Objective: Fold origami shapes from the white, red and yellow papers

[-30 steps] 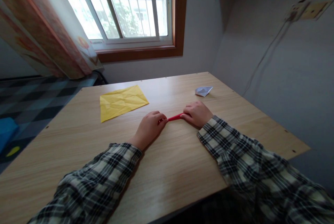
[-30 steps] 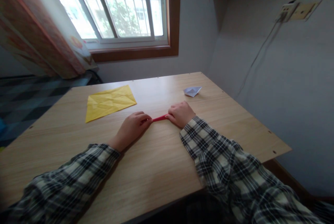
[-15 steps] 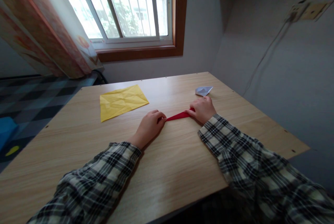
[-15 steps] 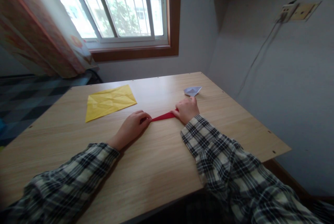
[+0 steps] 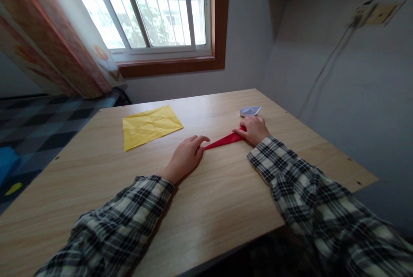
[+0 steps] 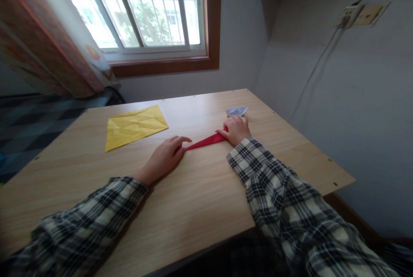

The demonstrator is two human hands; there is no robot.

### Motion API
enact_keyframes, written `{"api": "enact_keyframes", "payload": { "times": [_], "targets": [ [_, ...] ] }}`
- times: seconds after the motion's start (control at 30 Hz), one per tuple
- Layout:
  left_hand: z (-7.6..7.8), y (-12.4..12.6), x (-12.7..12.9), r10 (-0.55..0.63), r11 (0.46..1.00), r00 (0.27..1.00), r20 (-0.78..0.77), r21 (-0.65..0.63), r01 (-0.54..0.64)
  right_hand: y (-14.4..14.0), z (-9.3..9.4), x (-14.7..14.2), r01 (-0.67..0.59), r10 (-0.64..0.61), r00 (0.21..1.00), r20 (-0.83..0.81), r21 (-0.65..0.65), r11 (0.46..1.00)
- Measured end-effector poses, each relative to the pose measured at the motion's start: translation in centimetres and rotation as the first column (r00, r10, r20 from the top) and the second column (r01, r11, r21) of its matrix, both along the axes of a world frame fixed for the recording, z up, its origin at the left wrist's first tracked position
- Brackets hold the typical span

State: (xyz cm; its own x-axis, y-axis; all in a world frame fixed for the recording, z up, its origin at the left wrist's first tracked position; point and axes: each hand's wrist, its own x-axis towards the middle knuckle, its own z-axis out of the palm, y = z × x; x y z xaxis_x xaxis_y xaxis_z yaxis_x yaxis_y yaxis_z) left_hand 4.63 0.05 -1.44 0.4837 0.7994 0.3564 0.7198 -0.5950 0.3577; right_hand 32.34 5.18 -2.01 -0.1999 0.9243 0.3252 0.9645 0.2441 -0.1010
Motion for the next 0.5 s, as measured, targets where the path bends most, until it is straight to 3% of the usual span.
{"api": "enact_keyframes", "payload": {
  "times": [0.17, 0.5],
  "targets": [
    [-0.13, 0.01, -0.07, -0.061, 0.998, 0.997, -0.037, 0.004, 0.061, 0.37, -0.11, 0.15, 0.077, -0.081, 0.996, -0.032, -0.1, 0.992],
    [-0.45, 0.13, -0.19, -0.059, 0.998, 0.998, -0.038, 0.019, 0.059, 0.9, -0.67, 0.93, 0.154, -0.164, 0.983, -0.076, -0.125, 0.98]
  ]
}}
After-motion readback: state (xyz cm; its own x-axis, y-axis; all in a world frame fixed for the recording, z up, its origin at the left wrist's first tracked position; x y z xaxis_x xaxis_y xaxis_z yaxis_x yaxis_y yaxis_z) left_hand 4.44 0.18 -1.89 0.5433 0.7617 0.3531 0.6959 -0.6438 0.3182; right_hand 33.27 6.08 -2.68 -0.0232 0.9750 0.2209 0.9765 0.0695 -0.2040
